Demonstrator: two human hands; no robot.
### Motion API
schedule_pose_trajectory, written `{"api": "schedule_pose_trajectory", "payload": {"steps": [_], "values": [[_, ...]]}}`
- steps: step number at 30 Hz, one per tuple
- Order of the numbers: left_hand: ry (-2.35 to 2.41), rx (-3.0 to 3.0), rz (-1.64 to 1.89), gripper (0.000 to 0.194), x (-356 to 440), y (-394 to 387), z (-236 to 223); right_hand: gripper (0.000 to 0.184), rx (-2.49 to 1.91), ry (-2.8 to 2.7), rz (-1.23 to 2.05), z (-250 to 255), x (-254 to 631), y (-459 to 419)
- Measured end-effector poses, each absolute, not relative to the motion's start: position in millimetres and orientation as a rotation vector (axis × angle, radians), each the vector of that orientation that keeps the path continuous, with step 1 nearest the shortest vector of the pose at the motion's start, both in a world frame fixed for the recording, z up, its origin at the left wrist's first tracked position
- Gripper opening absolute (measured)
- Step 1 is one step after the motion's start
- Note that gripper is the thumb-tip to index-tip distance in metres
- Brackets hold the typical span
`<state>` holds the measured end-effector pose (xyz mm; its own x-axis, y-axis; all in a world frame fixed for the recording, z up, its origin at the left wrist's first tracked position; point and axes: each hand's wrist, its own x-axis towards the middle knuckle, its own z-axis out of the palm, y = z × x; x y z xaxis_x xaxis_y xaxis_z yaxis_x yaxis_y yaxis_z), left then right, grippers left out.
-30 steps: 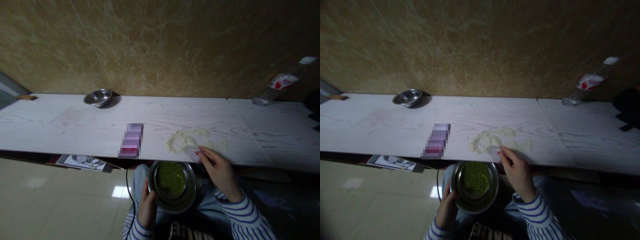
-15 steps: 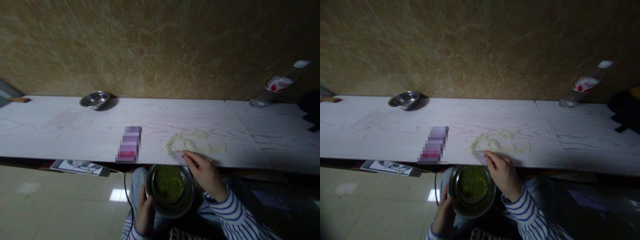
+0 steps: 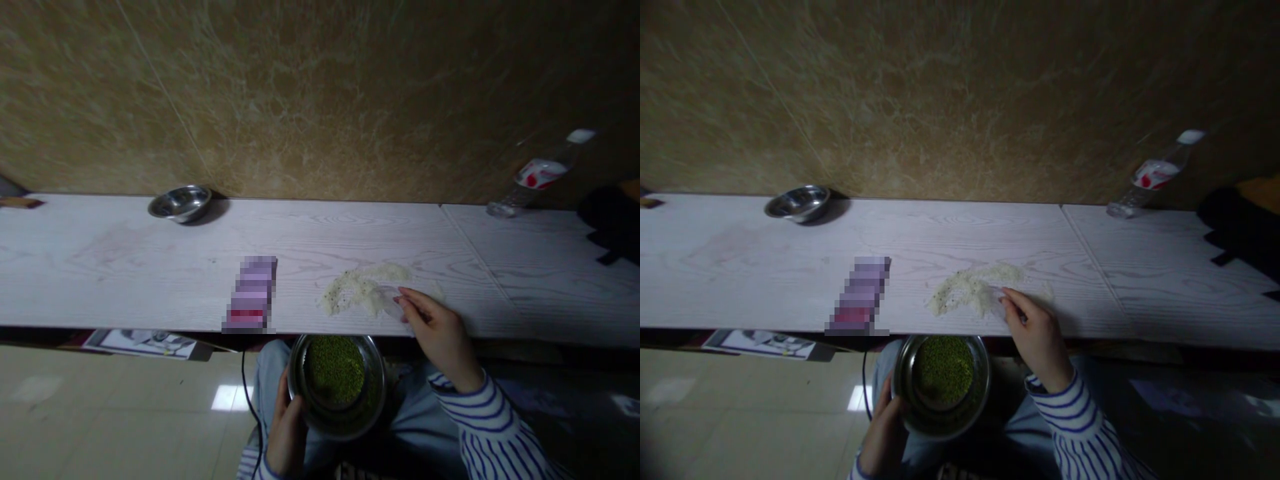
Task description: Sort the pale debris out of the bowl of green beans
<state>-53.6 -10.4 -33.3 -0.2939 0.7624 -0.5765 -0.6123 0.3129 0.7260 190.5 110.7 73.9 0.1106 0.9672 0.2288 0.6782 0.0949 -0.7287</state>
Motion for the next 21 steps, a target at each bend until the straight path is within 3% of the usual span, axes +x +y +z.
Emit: {"api": "schedule_pose_trajectory", "payload": {"steps": [21], "values": [[1.256,0.083,1.377,0.049,-50,-7,-24,0.035,-1.624,-1.608,0.575,75,162,133]]}}
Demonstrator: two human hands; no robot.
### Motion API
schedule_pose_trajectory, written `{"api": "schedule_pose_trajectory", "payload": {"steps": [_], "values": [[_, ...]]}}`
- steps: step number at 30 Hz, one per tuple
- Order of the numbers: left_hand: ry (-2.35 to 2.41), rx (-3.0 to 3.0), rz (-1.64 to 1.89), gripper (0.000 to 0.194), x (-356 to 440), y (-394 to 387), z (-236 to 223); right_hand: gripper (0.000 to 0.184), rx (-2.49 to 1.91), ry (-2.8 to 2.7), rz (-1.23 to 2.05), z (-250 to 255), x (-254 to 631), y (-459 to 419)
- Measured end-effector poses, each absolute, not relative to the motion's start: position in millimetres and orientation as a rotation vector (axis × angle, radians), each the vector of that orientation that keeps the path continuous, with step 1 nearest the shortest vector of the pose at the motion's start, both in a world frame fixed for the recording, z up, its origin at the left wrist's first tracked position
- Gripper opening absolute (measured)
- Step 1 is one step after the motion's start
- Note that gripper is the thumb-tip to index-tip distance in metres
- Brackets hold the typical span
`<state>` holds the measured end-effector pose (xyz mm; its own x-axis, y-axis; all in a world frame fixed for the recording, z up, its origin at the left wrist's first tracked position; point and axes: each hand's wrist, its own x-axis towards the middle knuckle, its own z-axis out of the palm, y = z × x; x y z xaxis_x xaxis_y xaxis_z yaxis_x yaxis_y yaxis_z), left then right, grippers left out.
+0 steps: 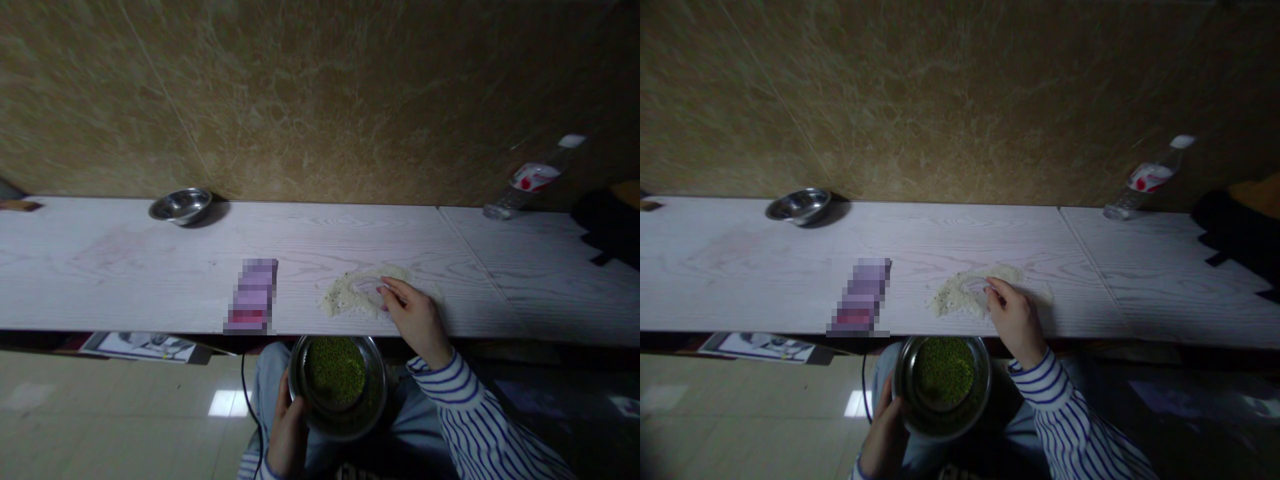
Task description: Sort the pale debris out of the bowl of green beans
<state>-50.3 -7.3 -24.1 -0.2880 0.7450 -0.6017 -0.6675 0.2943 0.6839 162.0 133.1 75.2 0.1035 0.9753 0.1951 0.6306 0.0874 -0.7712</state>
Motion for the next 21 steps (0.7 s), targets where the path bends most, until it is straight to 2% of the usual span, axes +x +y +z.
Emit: {"api": "schedule_pose_trajectory", "payload": {"steps": [13,21], "values": [[1.234,0.125,1.421,0.051,-50,-8,-33,0.034,-1.618,-1.603,0.651,75,156,127],[1.258,0.149,1.359,0.054,-49,-7,-25,0.032,-1.709,-1.504,0.532,79,186,125]]}}
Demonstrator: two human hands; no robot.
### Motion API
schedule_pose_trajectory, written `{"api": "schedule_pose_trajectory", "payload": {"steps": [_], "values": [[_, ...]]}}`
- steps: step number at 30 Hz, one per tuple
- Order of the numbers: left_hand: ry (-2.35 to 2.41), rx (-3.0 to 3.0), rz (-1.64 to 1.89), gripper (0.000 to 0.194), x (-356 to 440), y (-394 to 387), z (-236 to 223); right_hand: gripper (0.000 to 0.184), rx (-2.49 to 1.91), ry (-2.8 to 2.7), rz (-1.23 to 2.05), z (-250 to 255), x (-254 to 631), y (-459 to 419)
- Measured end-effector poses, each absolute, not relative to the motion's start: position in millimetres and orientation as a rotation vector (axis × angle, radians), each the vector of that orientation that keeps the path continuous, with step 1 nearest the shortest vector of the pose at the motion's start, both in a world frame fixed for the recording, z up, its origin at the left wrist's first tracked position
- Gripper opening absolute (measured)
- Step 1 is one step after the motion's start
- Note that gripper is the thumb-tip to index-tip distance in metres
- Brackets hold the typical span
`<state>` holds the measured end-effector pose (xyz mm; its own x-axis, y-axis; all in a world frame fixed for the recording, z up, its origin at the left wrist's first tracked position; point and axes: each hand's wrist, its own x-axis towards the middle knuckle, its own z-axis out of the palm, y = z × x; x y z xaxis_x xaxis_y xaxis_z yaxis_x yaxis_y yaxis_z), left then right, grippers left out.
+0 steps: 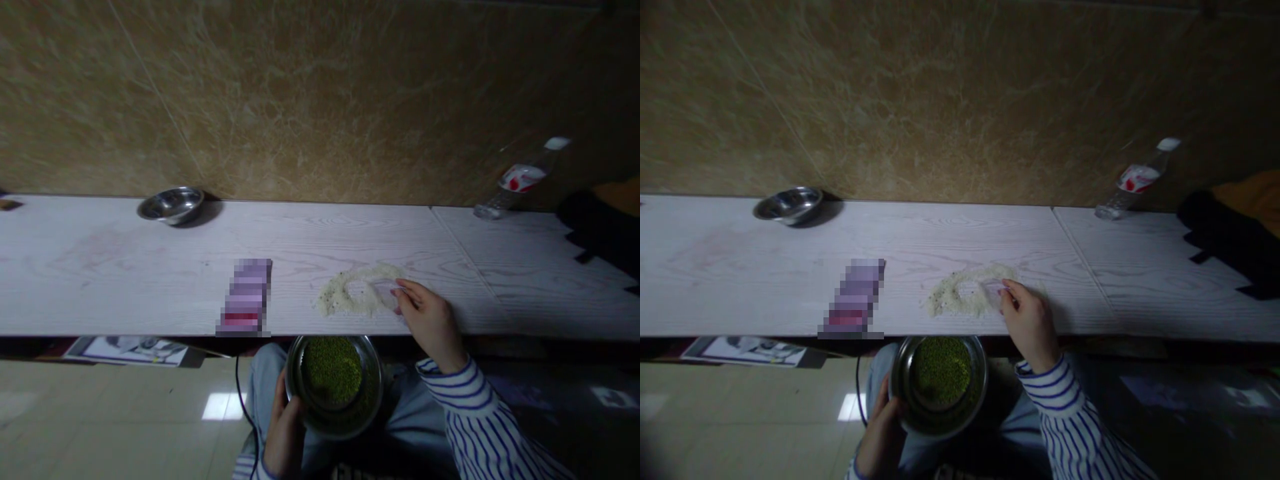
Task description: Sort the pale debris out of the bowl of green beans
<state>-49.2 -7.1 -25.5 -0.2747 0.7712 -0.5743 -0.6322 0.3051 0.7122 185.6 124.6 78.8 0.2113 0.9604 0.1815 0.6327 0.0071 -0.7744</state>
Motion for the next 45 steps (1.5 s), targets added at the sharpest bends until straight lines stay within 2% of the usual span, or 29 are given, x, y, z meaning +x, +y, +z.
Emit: {"api": "schedule_pose_trajectory", "payload": {"steps": [10,22,34,40,45], "values": [[1.281,0.217,1.366,0.054,-51,-6,-23,0.032,-1.578,-1.611,0.682,80,137,120],[1.268,0.163,1.349,0.061,-52,-6,-32,0.038,-1.732,-1.452,0.397,73,222,158],[1.294,0.148,1.314,0.062,-52,-7,-32,0.034,-1.668,-1.494,0.528,71,216,147],[1.265,0.148,1.325,0.054,-54,-6,-32,0.033,-1.592,-1.592,0.609,70,201,131],[1.264,0.115,1.315,0.057,-54,-6,-29,0.034,-1.661,-1.575,0.536,69,202,130]]}}
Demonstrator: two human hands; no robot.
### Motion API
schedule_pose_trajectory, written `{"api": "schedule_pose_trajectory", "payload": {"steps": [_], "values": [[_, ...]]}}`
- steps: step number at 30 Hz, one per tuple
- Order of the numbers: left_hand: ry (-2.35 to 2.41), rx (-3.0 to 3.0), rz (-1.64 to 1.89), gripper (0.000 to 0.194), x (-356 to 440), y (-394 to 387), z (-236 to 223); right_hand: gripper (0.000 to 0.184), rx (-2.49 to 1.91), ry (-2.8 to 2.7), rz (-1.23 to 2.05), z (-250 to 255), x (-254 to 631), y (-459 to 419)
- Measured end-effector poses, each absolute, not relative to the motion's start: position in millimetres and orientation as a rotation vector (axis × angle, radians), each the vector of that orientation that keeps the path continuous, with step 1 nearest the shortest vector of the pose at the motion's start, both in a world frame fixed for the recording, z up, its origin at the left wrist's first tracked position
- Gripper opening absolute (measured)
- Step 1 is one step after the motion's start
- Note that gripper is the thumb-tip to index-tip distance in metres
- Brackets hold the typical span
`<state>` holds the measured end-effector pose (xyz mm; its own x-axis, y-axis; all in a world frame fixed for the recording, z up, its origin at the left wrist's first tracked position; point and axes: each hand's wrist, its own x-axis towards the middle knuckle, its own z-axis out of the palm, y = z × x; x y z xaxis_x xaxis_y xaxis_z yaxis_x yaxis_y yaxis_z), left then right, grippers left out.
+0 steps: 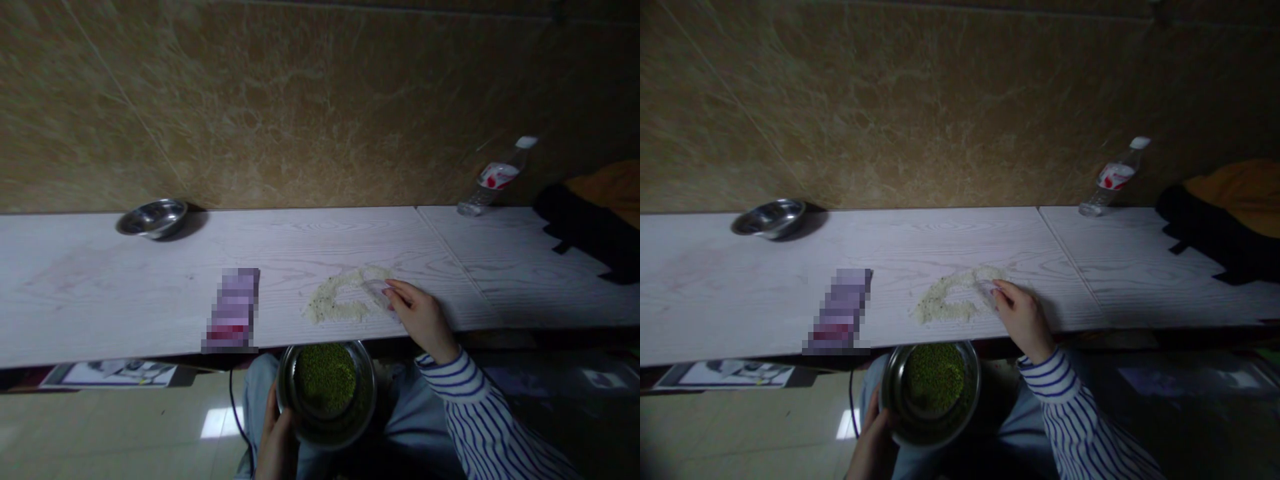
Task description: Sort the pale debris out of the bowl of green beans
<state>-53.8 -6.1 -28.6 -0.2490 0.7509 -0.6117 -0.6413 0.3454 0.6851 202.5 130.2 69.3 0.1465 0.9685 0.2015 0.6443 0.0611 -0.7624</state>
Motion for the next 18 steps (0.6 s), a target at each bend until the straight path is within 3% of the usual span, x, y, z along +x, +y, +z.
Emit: {"api": "schedule_pose_trajectory", "payload": {"steps": [13,18], "values": [[1.245,0.14,1.357,0.061,-50,-3,-31,0.037,-1.655,-1.527,0.548,72,213,128],[1.296,0.143,1.399,0.054,-47,-4,-33,0.04,-1.734,-1.426,0.365,72,248,149]]}}
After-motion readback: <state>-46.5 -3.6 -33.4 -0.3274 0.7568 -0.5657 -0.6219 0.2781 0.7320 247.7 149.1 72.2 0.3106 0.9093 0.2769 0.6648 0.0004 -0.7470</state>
